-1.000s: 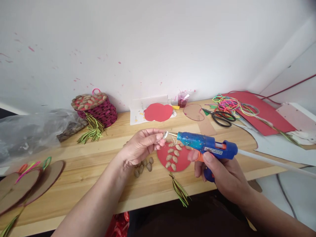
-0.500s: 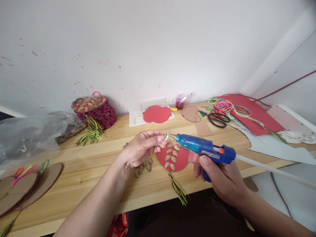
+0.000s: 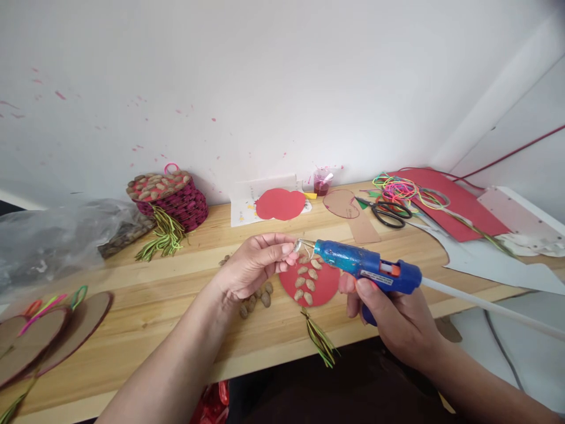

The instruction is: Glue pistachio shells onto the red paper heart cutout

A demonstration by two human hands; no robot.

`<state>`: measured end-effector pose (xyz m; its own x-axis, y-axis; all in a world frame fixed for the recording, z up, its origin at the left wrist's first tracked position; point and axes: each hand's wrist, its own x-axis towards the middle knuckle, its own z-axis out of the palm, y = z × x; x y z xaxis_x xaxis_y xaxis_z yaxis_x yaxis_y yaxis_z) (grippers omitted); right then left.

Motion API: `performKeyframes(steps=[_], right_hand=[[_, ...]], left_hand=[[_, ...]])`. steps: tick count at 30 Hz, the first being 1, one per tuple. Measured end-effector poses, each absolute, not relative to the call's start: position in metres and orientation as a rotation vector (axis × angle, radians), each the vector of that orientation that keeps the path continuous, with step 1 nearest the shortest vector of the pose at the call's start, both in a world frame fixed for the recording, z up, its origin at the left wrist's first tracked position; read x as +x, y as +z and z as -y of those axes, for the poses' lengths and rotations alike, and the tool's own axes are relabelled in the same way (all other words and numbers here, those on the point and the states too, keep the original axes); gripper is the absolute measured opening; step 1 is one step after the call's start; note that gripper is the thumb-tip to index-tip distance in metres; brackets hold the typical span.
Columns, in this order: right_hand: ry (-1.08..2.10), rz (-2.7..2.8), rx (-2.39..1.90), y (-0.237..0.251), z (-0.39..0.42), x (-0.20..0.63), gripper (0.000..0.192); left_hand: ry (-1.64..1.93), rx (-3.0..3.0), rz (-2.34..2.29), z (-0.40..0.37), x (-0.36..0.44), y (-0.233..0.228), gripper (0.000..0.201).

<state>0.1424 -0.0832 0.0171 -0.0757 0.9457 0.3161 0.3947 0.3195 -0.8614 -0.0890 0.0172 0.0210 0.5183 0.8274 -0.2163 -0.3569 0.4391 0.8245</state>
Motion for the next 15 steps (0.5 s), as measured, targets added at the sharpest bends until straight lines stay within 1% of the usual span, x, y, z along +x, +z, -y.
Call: performKeyframes(steps=[8, 15], right_hand=[[0.741, 1.647, -1.232, 0.0164, 0.0817, 0.1425, 0.034], [0.779, 1.619, -1.233, 0.0145, 0.0814, 0.1449, 0.041]], left_hand=[[0.806, 0.802, -0.68, -0.0173, -0.089, 0.0205, 0.031], [0.803, 0.807, -0.674, -0.0182, -0.0895, 0.0199, 0.032]])
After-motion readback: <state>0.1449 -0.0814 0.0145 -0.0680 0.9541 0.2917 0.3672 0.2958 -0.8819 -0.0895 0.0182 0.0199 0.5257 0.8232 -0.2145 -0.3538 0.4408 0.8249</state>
